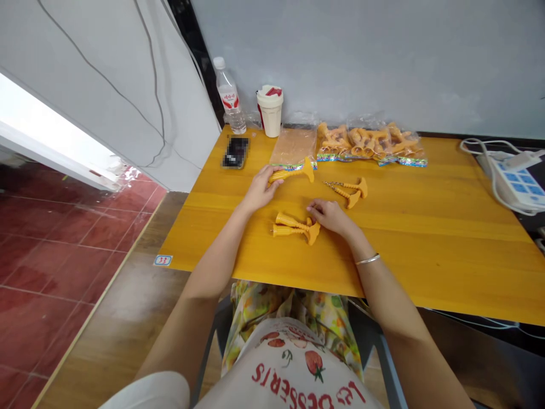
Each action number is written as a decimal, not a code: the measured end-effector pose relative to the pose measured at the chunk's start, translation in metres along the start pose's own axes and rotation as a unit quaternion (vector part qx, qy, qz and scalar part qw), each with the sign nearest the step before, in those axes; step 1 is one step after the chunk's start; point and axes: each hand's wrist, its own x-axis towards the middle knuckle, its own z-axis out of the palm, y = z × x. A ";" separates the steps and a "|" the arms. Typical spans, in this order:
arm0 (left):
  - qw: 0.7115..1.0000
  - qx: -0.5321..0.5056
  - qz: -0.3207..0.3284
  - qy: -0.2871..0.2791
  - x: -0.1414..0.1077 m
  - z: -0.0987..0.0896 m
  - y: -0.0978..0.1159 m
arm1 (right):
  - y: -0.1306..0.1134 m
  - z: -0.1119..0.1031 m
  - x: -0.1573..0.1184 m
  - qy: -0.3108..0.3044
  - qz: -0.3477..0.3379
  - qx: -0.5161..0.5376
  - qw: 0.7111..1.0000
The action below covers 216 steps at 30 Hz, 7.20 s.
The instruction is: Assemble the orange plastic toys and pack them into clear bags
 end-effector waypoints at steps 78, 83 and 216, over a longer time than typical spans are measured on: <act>0.949 0.250 -0.008 -0.193 -0.007 -0.015 -0.005 | 0.062 -0.024 -0.047 0.175 0.003 -0.283 0.943; 0.976 0.139 0.001 -0.166 -0.005 -0.022 0.013 | 0.065 -0.026 -0.049 0.191 0.010 -0.269 0.944; 0.862 -0.332 -0.260 -0.282 -0.123 -0.014 0.129 | -0.054 0.007 -0.146 0.000 -0.275 0.095 0.957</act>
